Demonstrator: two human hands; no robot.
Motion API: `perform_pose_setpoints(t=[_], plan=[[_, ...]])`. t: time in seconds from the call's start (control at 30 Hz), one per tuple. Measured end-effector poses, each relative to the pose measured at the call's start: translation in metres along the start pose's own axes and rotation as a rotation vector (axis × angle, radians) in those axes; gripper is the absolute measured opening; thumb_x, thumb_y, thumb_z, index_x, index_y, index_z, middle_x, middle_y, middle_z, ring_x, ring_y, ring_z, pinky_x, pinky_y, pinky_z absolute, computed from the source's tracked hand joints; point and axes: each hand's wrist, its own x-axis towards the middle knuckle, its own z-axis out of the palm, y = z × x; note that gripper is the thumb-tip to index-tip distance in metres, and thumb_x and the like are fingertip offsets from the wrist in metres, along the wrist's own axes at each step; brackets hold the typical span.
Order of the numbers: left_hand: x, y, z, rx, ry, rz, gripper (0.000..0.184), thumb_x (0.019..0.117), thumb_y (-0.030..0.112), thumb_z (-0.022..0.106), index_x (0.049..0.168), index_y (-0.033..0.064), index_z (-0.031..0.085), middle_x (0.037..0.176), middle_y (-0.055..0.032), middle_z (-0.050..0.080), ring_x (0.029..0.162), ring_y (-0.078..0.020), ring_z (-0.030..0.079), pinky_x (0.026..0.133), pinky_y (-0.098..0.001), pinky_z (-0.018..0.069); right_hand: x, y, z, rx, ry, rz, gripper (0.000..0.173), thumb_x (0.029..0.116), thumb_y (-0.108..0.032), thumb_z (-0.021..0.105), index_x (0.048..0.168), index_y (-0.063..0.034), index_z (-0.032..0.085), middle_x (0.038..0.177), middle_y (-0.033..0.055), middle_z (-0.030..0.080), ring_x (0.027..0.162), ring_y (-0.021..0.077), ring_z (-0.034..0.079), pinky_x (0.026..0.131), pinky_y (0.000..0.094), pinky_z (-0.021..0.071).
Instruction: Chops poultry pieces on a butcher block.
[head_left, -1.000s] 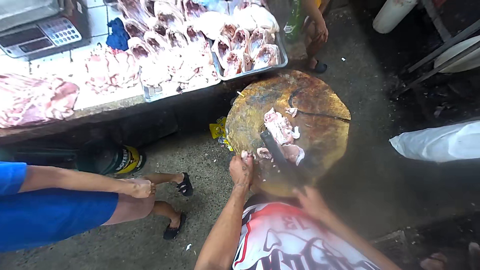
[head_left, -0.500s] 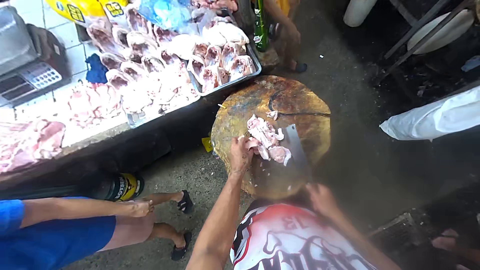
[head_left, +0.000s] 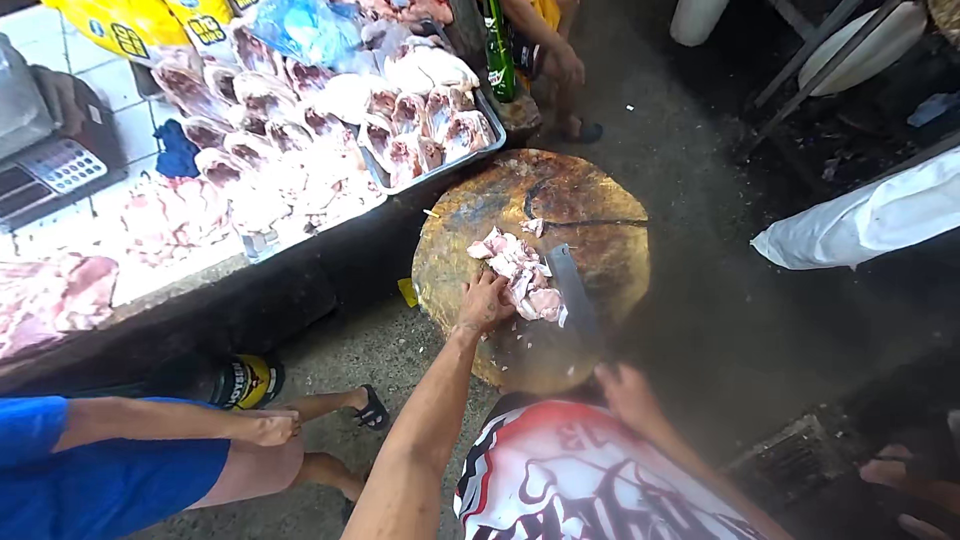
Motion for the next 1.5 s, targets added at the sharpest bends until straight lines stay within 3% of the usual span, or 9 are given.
perform_pose_setpoints(t=[0.07, 0.17, 0.27, 0.4, 0.57, 0.9, 1.17, 1.3, 1.5], plan=[[0.0, -0.007, -0.003, 0.065, -0.07, 0.02, 0.056, 0.0772, 0.055, 0.08, 0.119, 0.0186, 0.073, 0.127, -0.0112, 0.066, 0.124, -0.037, 0.055, 0.1, -0.0619, 0.0438, 0.003, -0.005, 0.0, -0.028, -0.002, -0.022, 0.043, 0.1044, -0.048, 0.052, 0.099, -0.0075, 0.065, 0.063, 0.0027, 0.055, 0.048, 0.0155, 0.055, 0.05, 0.0359, 0.053], [-0.026, -0.017, -0.01, -0.208, -0.135, 0.003, 0.039, 0.0863, 0.041, 0.08, 0.107, 0.008, 0.076, 0.107, -0.0136, 0.072, 0.105, -0.0325, 0.068, 0.095, -0.0581, 0.0544, 0.007, -0.013, 0.0, -0.13, -0.001, -0.075, 0.043, 0.104, -0.048, 0.053, 0.1, -0.0079, 0.067, 0.064, 0.0017, 0.057, 0.051, 0.014, 0.056, 0.052, 0.0358, 0.0524], [-0.068, -0.016, -0.025, -0.442, -0.233, -0.267, 0.036, 0.0937, 0.039, 0.074, 0.105, 0.0046, 0.075, 0.094, -0.0184, 0.074, 0.092, -0.0358, 0.072, 0.089, -0.0626, 0.0548, 0.009, -0.023, 0.001, -0.262, -0.077, -0.139, 0.045, 0.1029, -0.049, 0.052, 0.106, -0.007, 0.068, 0.07, 0.0024, 0.061, 0.061, 0.0143, 0.06, 0.064, 0.0382, 0.0542], [-0.113, -0.009, -0.032, -0.593, -0.231, -0.597, 0.038, 0.0929, 0.036, 0.076, 0.105, -0.0005, 0.072, 0.094, -0.0216, 0.072, 0.085, -0.0366, 0.07, 0.081, -0.0607, 0.0555, 0.024, -0.036, 0.02, -0.365, -0.272, -0.179, 0.046, 0.1023, -0.05, 0.053, 0.105, -0.0061, 0.068, 0.078, 0.006, 0.063, 0.071, 0.0177, 0.062, 0.073, 0.0423, 0.0536], [-0.147, -0.023, -0.028, -0.855, -0.302, -0.812, 0.037, 0.097, 0.04, 0.067, 0.096, 0.0039, 0.067, 0.067, -0.0027, 0.056, 0.052, -0.0109, 0.047, 0.053, -0.0313, 0.0446, 0.055, -0.052, 0.038, -0.587, -0.417, -0.117, 0.045, 0.1031, -0.05, 0.052, 0.103, -0.0072, 0.066, 0.081, 0.0085, 0.062, 0.076, 0.0226, 0.063, 0.074, 0.0468, 0.0522], [-0.185, -0.017, -0.01, -1.038, 0.321, -0.763, 0.03, 0.0971, 0.031, 0.071, 0.105, 0.0025, 0.071, 0.091, -0.0131, 0.073, 0.079, -0.0229, 0.071, 0.078, -0.0475, 0.0601, 0.028, -0.063, 0.047, -0.515, -0.155, -0.281, 0.049, 0.1034, -0.05, 0.05, 0.106, -0.0047, 0.068, 0.071, 0.0045, 0.063, 0.067, 0.0175, 0.064, 0.068, 0.041, 0.0544], [-0.136, -0.004, -0.029, -1.353, 0.359, -0.457, 0.024, 0.0913, 0.018, 0.072, 0.11, 0.0052, 0.065, 0.098, -0.0096, 0.073, 0.081, -0.0202, 0.072, 0.072, -0.0411, 0.0634, 0.052, -0.039, 0.045, -0.332, -0.242, 0.062, 0.043, 0.1058, -0.048, 0.051, 0.105, -0.0072, 0.064, 0.069, 0.004, 0.057, 0.053, 0.0167, 0.056, 0.053, 0.0373, 0.0521], [-0.107, -0.026, -0.007, -1.056, 0.07, -0.602, 0.037, 0.0982, 0.026, 0.071, 0.121, -0.0019, 0.063, 0.095, -0.0191, 0.072, 0.076, -0.0282, 0.072, 0.074, -0.0483, 0.0621, 0.045, -0.071, 0.047, -0.418, -0.079, -0.091, 0.05, 0.1048, -0.052, 0.05, 0.109, -0.0048, 0.067, 0.08, 0.0087, 0.066, 0.074, 0.022, 0.066, 0.075, 0.0457, 0.0557], [-0.12, -0.026, 0.008, -1.055, 0.143, -0.664, 0.032, 0.101, 0.017, 0.066, 0.128, 0.0021, 0.06, 0.096, -0.0144, 0.074, 0.071, -0.0213, 0.074, 0.07, -0.0397, 0.0651, 0.018, -0.099, 0.077, -0.176, 0.158, -0.788, 0.044, 0.1028, -0.039, 0.056, 0.101, 0.0026, 0.068, 0.064, 0.0011, 0.063, 0.054, 0.0065, 0.06, 0.053, 0.0284, 0.0561]])
